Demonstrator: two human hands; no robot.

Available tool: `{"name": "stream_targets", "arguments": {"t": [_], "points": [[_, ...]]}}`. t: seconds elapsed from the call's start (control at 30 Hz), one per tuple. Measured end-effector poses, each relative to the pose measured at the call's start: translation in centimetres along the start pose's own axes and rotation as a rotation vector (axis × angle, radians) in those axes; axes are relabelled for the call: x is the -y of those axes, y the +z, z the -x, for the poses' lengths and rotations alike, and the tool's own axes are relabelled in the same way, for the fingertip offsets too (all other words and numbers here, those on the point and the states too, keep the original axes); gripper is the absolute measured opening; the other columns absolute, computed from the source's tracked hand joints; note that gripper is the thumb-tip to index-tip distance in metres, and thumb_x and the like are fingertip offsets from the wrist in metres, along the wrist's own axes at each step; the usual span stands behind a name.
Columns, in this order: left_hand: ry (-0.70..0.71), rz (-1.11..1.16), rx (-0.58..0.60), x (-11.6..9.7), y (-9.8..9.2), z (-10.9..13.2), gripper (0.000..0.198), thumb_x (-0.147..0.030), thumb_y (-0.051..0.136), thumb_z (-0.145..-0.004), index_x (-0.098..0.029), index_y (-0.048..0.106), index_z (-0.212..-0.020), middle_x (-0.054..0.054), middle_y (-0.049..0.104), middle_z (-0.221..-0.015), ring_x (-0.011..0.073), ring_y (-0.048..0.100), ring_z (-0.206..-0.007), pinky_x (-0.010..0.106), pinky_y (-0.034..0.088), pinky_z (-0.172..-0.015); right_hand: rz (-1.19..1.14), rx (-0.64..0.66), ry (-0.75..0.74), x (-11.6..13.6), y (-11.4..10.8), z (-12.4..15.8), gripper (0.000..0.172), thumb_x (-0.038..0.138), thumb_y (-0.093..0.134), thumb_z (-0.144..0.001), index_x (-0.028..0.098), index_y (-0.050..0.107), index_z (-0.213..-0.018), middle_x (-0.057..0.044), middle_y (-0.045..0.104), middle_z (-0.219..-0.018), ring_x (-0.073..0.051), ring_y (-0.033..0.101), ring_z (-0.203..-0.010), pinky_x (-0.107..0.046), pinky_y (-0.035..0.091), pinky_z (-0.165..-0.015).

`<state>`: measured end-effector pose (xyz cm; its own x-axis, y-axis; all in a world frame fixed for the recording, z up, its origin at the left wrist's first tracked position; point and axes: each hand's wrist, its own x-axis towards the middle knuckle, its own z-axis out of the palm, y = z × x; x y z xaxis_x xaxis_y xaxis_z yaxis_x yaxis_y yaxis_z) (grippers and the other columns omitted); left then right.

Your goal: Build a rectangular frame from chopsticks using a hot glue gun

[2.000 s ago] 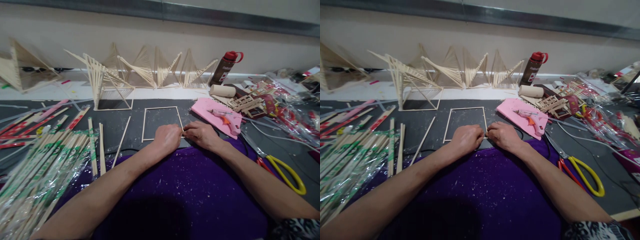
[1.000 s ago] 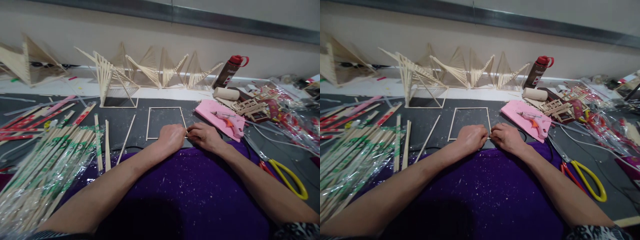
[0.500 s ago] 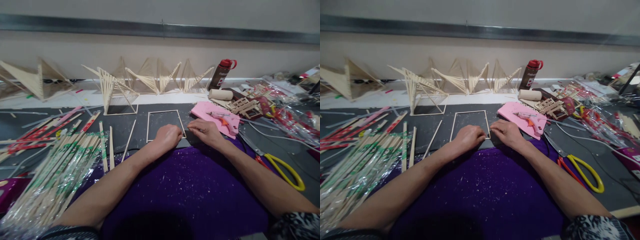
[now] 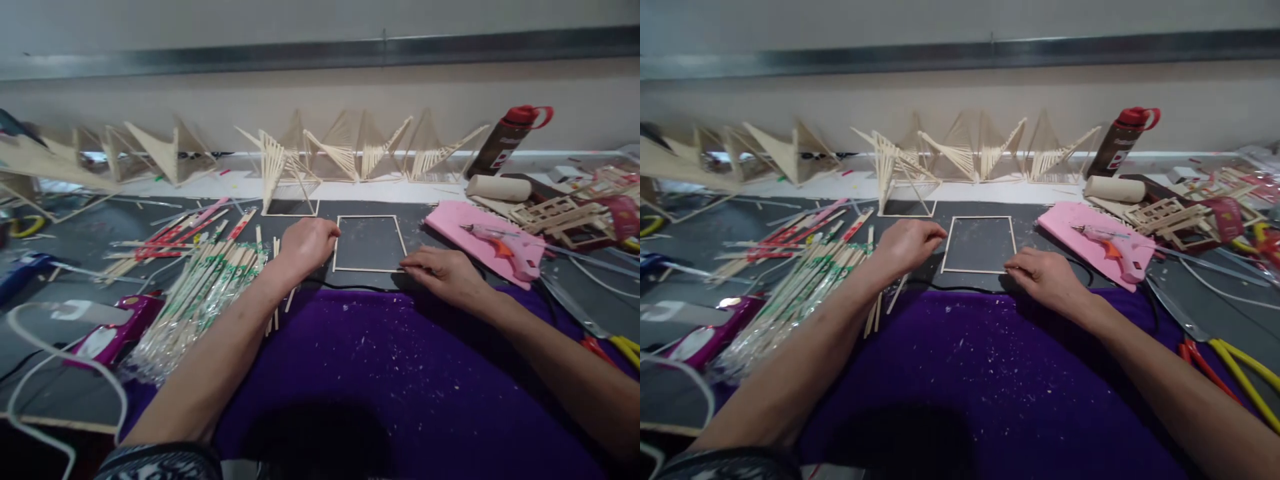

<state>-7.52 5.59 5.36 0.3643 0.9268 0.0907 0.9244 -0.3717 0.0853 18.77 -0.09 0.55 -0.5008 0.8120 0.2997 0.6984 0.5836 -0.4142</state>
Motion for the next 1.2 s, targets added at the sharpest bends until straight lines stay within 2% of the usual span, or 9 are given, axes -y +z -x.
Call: {"name": "stream_targets", "arguments": {"t": [0.13, 0.2, 0.33, 0.53, 0.8, 1.2], "points": [[-0.010, 0.025, 0.046, 0.9, 1.2, 1.5, 0.026, -0.023, 0.048, -0.079, -0.023, 0.069, -0.095, 0.006, 0.069, -0.094, 0.0220, 0.062, -0.089, 0.032, 0.045, -0.073, 0.159, 0.104, -0.060, 1.5, 0.4, -1.6, 0.024, 0.027, 0.043, -0.087, 0.020, 0.065, -0.093, -0.005, 0.065, -0.085, -0.015, 0.060, -0.076, -0.026, 0.042, -0.063], [0.012, 0.042, 0.057, 1.2, 1.7, 2.1, 0.026, -0.024, 0.047, -0.080, -0.024, 0.068, -0.095, 0.004, 0.069, -0.093, 0.0207, 0.062, -0.088, 0.031, 0.044, -0.072, 0.227, 0.106, -0.091, 2.2, 1.1, -2.8, 0.024, 0.026, 0.042, -0.088, 0.021, 0.065, -0.093, -0.005, 0.065, -0.085, -0.015, 0.058, -0.076, -0.026, 0.040, -0.061], [0.145, 0.069, 0.049, 1.6, 2.8, 2.7, 0.027, -0.020, 0.046, -0.082, -0.026, 0.067, -0.098, 0.001, 0.068, -0.097, 0.0173, 0.060, -0.088, 0.028, 0.043, -0.074, 0.318, 0.110, -0.128, 3.2, 3.2, -4.9, 0.025, 0.025, 0.041, -0.088, 0.021, 0.065, -0.093, -0.005, 0.063, -0.087, -0.015, 0.055, -0.078, -0.026, 0.035, -0.059], [0.238, 0.040, 0.030, 1.9, 4.1, 2.7, 0.027, -0.020, 0.046, -0.083, -0.030, 0.066, -0.098, 0.000, 0.064, -0.093, 0.0156, 0.057, -0.087, 0.026, 0.041, -0.071, 0.347, 0.106, -0.166, 3.2, 5.5, -5.5, 0.025, 0.027, 0.041, -0.089, 0.024, 0.065, -0.092, -0.004, 0.061, -0.088, -0.015, 0.048, -0.076, -0.026, 0.029, -0.059], [0.234, 0.065, 0.056, 2.2, 4.6, 2.4, 0.021, -0.022, 0.050, -0.082, -0.029, 0.067, -0.091, 0.000, 0.061, -0.090, 0.0139, 0.055, -0.086, 0.023, 0.040, -0.070, 0.310, 0.107, -0.156, 2.9, 5.9, -5.5, 0.024, 0.025, 0.042, -0.089, 0.025, 0.066, -0.091, -0.003, 0.059, -0.082, -0.015, 0.046, -0.073, -0.027, 0.024, -0.056], [0.224, 0.070, 0.056, 1.9, 4.5, 2.5, 0.021, -0.021, 0.047, -0.084, -0.028, 0.066, -0.092, 0.000, 0.061, -0.091, 0.0131, 0.054, -0.087, 0.022, 0.039, -0.070, 0.257, 0.126, -0.170, 2.8, 5.7, -5.3, 0.027, 0.023, 0.040, -0.088, 0.026, 0.067, -0.090, -0.004, 0.059, -0.083, -0.015, 0.045, -0.073, -0.027, 0.025, -0.058]]}}
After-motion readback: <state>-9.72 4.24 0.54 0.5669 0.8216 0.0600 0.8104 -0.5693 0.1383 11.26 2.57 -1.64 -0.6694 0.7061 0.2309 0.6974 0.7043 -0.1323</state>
